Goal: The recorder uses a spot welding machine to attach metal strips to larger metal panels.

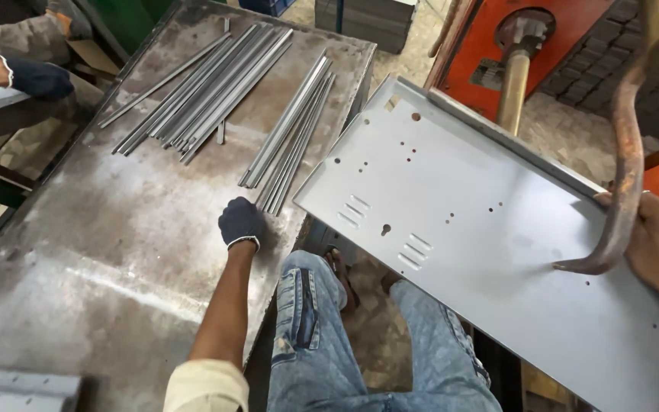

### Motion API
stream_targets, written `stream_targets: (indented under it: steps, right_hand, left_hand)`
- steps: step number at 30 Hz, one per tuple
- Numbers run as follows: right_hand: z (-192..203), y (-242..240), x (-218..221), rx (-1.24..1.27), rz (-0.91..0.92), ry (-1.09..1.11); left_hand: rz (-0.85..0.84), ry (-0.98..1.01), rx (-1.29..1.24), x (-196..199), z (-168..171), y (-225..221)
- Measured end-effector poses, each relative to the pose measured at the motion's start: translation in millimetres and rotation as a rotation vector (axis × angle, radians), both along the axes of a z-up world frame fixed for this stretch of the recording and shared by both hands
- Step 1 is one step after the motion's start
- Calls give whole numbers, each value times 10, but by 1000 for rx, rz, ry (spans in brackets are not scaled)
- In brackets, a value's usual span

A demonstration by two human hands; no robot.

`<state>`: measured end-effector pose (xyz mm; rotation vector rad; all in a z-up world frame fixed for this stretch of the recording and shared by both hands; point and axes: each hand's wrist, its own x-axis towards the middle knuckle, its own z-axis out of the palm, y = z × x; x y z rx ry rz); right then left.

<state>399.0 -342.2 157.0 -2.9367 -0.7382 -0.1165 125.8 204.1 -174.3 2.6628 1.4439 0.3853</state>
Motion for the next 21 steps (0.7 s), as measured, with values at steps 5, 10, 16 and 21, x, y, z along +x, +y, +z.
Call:
stream_targets:
  steps: [5, 10, 16, 21]
  right_hand:
    - [-80, -45, 254, -196, -48, 70]
    - [-95, -121, 494, 172, 598, -188]
    - [63, 61, 412, 207, 387, 48]
    - [179, 146, 527, 321, 464, 181]
  left_hand:
    - [66, -405, -399, -436, 34, -290]
    - [82, -1114, -1554, -1304, -183, -806]
    - [-23, -899, -835, -1989, 1325, -971]
    - [-302, -812, -484, -2433, 2119, -255]
